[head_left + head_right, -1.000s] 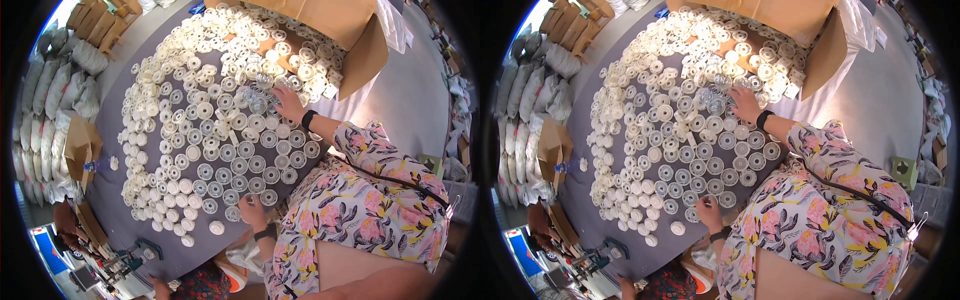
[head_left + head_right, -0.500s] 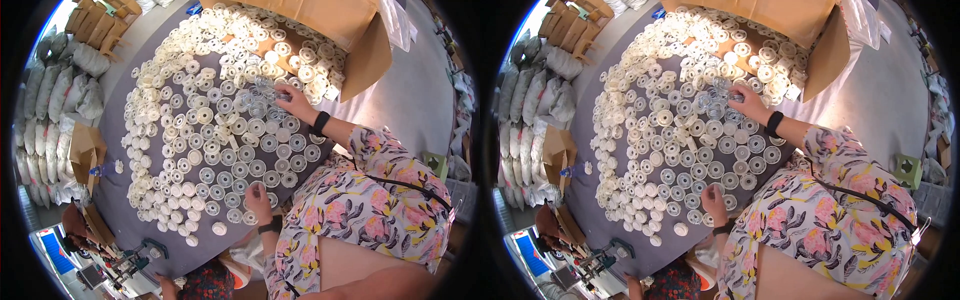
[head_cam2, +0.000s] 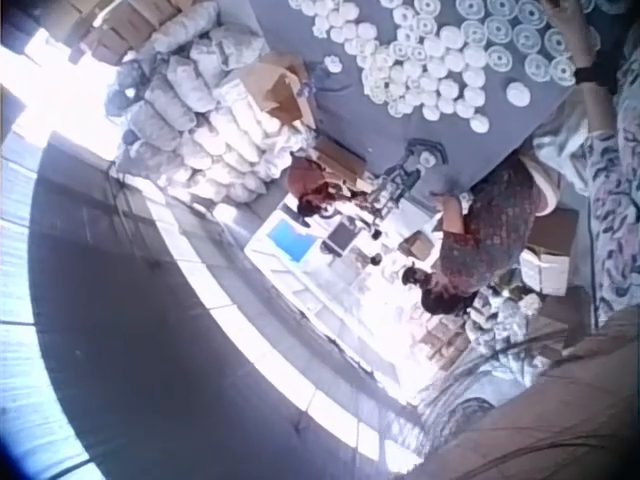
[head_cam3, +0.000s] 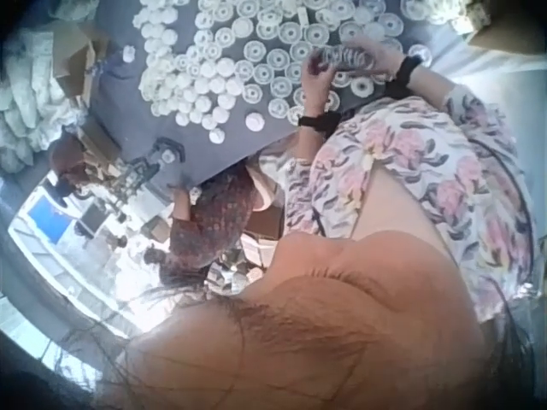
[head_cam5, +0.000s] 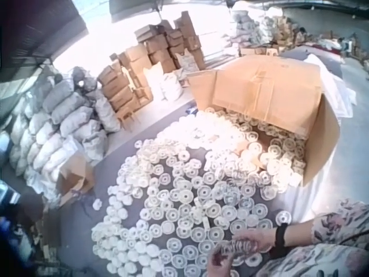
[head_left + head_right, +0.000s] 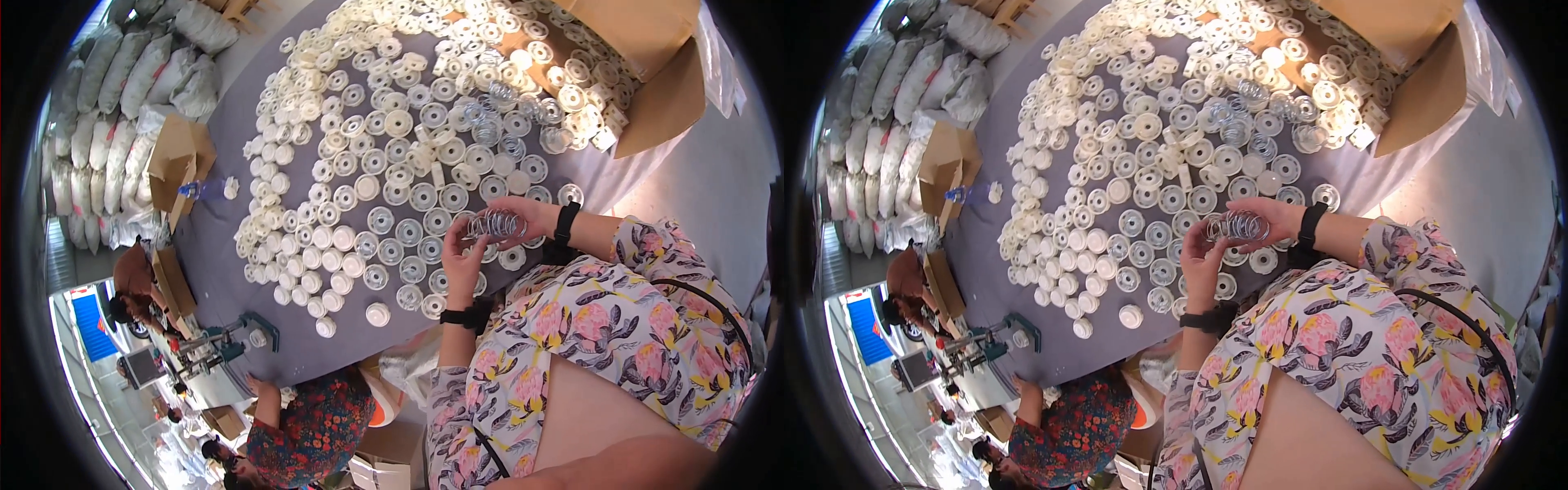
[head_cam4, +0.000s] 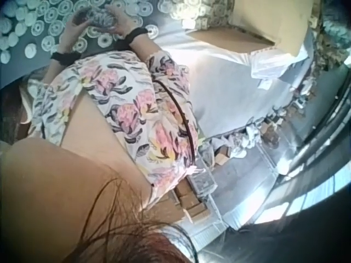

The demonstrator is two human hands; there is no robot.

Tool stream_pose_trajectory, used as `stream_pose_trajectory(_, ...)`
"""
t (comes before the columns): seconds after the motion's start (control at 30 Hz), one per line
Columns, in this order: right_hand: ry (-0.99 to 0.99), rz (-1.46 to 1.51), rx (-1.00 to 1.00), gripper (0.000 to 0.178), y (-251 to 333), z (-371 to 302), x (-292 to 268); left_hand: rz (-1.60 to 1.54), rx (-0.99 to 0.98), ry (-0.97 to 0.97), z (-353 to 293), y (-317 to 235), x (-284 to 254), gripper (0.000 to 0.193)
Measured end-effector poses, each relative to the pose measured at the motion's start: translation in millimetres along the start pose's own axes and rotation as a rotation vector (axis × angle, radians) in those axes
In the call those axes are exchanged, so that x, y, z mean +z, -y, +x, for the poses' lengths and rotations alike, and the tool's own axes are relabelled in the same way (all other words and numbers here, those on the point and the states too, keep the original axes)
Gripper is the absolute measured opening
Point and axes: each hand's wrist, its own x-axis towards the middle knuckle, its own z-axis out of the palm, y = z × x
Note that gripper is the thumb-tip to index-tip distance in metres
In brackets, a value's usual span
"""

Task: Manually sort and arrange white plastic circular components and metal clips on a table.

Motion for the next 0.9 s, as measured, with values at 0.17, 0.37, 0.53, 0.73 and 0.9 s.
stream_pose_trajectory(0.17, 0.033, -0.226, 0.035, 0.026, -18.0, 10.4, -8.7, 0.355, 0.084, -0.106, -17.4, -4.0, -14.7, 0.048)
stream_pose_trajectory(0.37, 0.114, -0.472, 0.09, 0.032, -29.7, 16.0, 8.0, -0.14, 0.067, -0.016, -40.3, 4.5, -29.9, 0.052)
stream_pose_trajectory(0.53, 0.043, -1.002, 0.149, 0.042, -38.3, 21.7, 23.2, 0.52, 0.153, -0.043, -55.2, 0.7, -28.6, 0.039)
stream_pose_trajectory(0.73, 0.183, -1.76, -0.197, 0.047, -53.5, 32.0, 20.6, 0.053, -0.016, -0.214, -75.3, 40.4, -42.7, 0.022)
stream_pose_trajectory(0.9, 0.277, -2.064, -0.769, 0.045, -65.8, 31.1, 18.4, -0.131, -0.248, -0.566, -74.7, 56.6, -36.8, 0.014)
